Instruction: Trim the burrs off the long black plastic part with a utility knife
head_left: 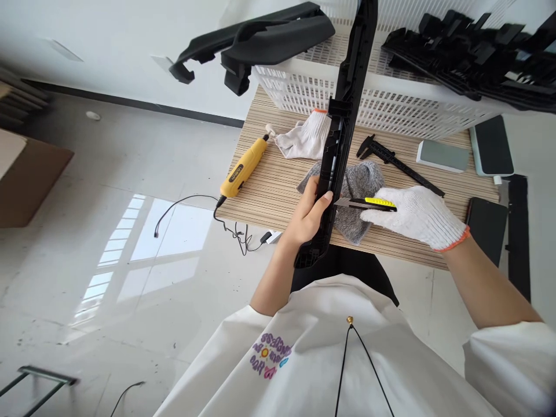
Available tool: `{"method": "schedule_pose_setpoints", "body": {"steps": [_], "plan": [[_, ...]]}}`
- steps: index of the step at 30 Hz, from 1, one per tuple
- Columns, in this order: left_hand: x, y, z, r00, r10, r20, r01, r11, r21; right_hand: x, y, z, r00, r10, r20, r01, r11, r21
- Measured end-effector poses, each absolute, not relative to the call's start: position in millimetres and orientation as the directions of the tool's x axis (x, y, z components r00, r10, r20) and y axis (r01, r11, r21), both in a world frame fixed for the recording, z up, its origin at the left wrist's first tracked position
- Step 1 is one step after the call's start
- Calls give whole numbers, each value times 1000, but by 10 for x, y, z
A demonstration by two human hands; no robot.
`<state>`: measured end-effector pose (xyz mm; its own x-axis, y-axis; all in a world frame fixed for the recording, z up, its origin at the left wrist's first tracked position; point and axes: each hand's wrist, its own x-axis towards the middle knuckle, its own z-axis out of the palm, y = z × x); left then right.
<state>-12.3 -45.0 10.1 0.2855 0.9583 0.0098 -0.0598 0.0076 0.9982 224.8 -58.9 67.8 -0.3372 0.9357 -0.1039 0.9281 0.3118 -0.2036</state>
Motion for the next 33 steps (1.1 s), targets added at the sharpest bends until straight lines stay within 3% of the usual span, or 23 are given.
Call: {"method": "schedule_pose_setpoints", "body": {"steps": [12,19,25,33], "plan": [[-123,-459,75,289,955,62,-58,-47,997,2152,-684,709,-312,943,-117,947,299,-116],[-121,-459,65,308,951,16,-65,4,998,2105,-719,656,-268,960,-83,959,258,-116],[-103,-459,95,303,946,116,-43,-108,993,2083,-682,657,-300,933,-197,949,313,36],[-34,-486,30,218,959,182,32,-194,981,2091,-594,660,-267,909,-321,952,301,58]]}}
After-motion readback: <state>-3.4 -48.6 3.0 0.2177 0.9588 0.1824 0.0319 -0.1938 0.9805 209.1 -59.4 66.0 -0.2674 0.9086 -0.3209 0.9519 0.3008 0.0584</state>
